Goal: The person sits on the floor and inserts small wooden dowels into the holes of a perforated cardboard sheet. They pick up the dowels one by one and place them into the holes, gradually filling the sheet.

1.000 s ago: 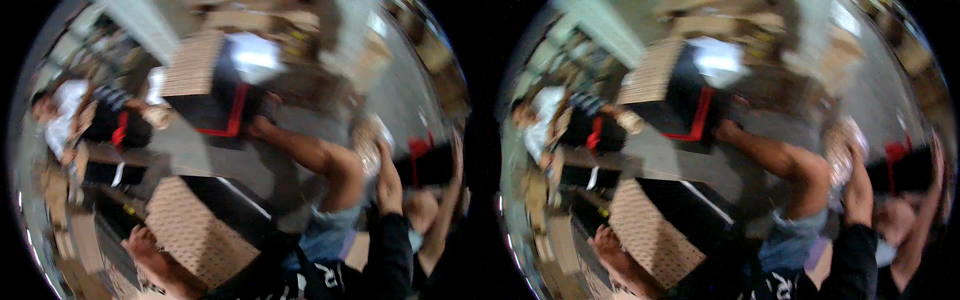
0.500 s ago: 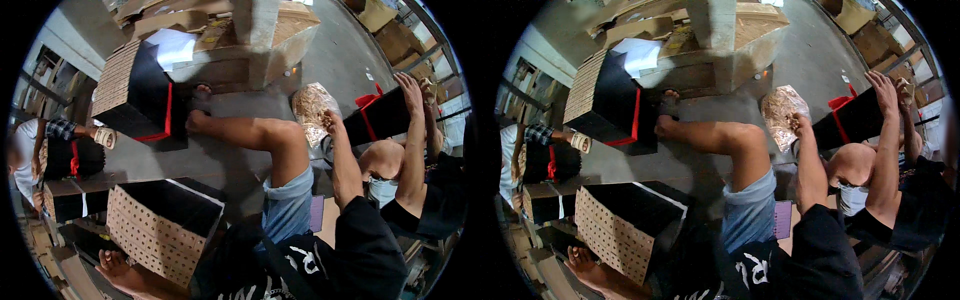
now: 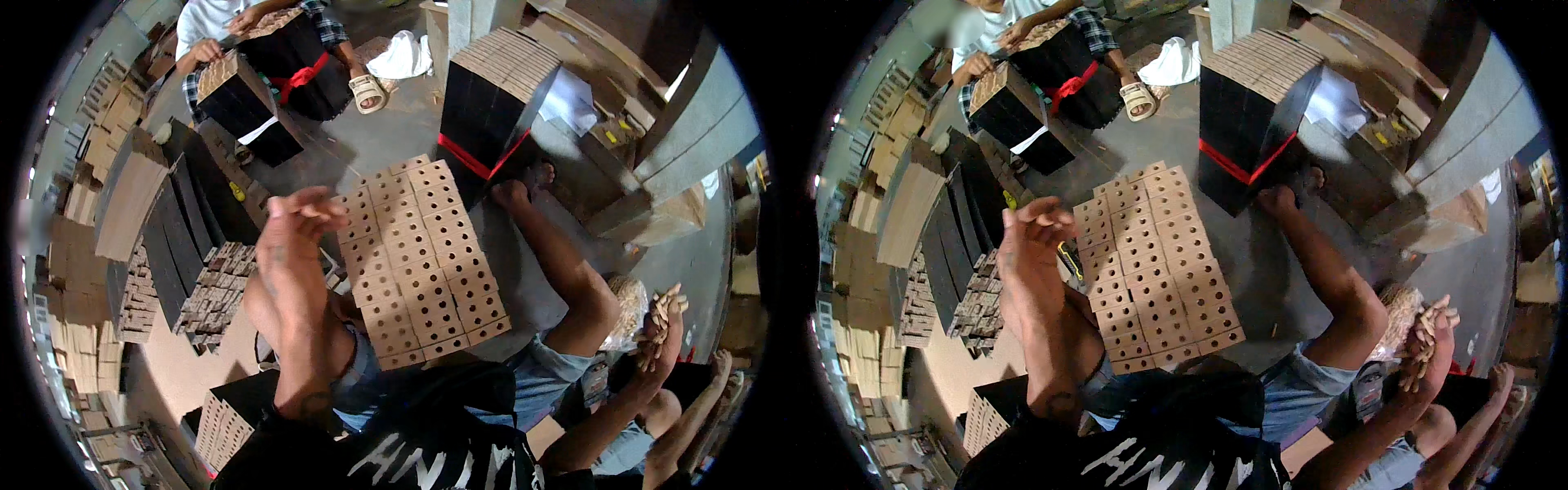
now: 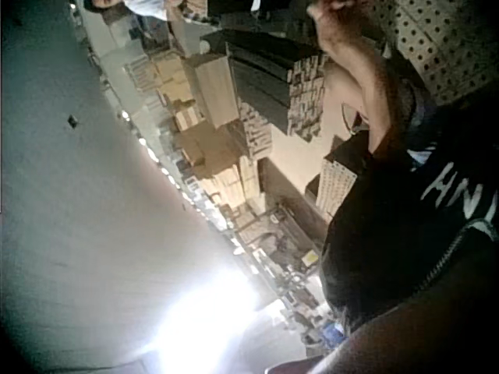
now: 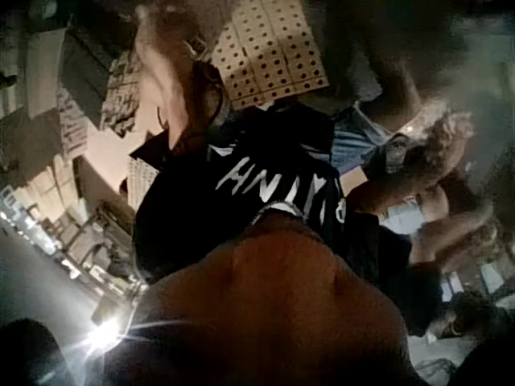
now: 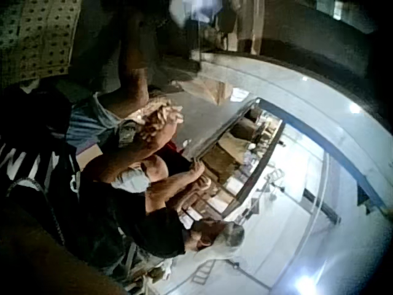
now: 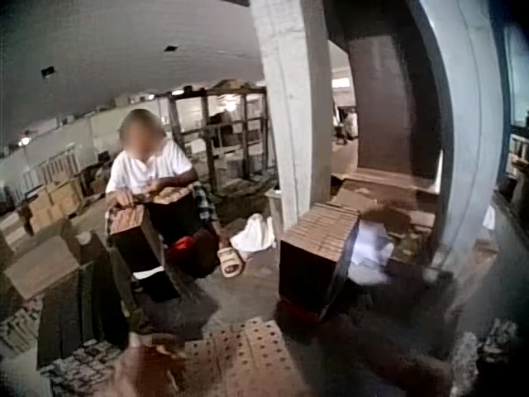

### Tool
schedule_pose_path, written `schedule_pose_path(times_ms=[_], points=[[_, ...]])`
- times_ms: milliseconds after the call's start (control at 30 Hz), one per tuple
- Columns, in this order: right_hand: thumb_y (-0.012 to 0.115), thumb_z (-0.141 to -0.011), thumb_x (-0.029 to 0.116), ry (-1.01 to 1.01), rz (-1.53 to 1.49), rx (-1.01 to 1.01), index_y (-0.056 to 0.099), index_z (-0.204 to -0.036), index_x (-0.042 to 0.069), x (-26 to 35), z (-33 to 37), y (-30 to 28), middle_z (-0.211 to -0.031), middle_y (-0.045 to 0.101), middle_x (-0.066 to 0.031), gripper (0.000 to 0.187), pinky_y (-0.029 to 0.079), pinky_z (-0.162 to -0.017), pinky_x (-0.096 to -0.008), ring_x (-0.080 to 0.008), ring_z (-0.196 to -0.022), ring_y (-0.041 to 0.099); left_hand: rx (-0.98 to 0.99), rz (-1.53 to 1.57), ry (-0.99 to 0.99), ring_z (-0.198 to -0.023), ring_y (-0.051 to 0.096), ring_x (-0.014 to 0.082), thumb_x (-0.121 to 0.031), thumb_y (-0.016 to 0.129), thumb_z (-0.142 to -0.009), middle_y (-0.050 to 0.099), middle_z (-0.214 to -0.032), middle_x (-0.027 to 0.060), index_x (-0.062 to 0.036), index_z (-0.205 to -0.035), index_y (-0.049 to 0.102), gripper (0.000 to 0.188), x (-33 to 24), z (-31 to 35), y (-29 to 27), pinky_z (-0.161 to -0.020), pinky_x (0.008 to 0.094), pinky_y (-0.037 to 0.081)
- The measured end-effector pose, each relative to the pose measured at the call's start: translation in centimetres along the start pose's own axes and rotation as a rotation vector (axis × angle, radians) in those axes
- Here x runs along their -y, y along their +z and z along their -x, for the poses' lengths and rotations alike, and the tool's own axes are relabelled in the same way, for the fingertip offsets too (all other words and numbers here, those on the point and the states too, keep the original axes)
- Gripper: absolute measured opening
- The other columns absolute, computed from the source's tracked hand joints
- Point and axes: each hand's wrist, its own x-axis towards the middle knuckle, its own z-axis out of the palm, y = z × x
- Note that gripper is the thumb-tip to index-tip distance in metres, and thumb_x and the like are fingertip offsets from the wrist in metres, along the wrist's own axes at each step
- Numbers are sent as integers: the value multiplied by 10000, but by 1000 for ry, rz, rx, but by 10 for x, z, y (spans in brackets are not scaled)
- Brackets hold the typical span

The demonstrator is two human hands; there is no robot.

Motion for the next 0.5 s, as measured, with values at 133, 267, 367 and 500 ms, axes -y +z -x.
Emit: schedule_pose_path(times_ms=[133, 267, 367, 500], points=[[663, -937, 248, 41, 18, 414, 632, -1149, 11, 37, 64, 198, -1003, 658, -48, 319, 533, -717, -289, -148, -835, 635, 281, -115, 54, -1000, 643, 229, -478, 284, -1104, 692, -1014, 125, 61, -1185, 654, 659, -6, 0, 36, -941, 371, 490], [709, -926, 113, 89, 137, 762, 681, -1064, 16, 16, 93, 330, -882, 657, -2, 171, 514, -590, -247, -82, -698, 610, 287, 49, -1, -1167, 582, 229, -569, 237, -1079, 628, -1235, 142, 20, -1388, 500, 716, 13, 1, 43, -1058, 378, 421], [749, -871, 98, -614, 444, 838, 664, -1054, 11, -44, 64, 352, -820, 652, -72, 219, 501, -576, -305, -144, -657, 635, 177, 120, -211, -1170, 580, 217, -598, 217, -1067, 591, -1305, 141, 0, -1427, 445, 735, 20, 15, 53, -1018, 368, 463], [743, -806, 100, -912, 555, 807, 649, -1061, 11, -49, 77, 359, -925, 637, -159, 286, 532, -640, -399, -319, -768, 672, 217, 26, -95, -1144, 577, 207, -557, 263, -1083, 584, -1290, 140, 5, -1369, 501, 674, 12, 13, 45, -986, 337, 474]])
